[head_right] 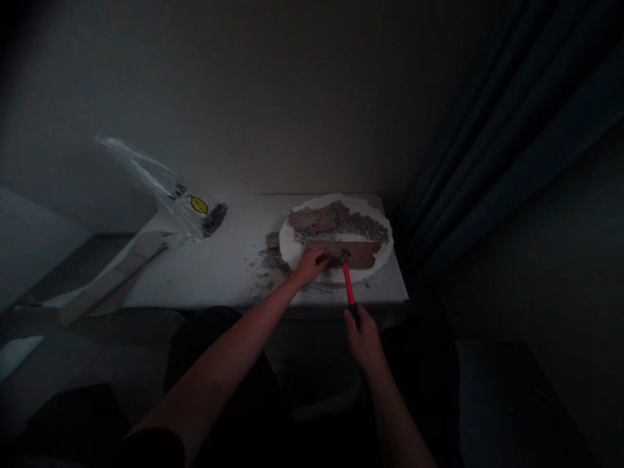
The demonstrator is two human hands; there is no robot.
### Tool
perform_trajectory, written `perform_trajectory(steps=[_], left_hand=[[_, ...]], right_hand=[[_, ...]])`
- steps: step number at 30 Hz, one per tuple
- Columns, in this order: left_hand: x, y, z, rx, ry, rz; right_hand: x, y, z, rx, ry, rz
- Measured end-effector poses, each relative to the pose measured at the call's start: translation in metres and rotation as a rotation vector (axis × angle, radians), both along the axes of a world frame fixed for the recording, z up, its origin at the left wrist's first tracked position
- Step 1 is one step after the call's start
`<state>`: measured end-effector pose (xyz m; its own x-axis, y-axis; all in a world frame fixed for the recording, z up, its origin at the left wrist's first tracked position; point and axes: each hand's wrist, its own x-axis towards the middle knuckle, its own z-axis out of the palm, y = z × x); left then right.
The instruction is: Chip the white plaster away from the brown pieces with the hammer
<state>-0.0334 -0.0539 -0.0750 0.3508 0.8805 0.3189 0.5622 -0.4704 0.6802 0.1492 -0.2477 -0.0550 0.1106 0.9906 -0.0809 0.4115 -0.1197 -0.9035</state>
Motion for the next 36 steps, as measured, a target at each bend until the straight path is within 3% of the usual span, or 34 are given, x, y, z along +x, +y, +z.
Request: perform_trajectory(steps=[36], left_hand=[[-0.0005,0.0014,-0.0035,-0.012,0.005,0.009]], right_hand=[[-0.0006,-0.0005,0.0014,0.004,-0.007,-0.002]])
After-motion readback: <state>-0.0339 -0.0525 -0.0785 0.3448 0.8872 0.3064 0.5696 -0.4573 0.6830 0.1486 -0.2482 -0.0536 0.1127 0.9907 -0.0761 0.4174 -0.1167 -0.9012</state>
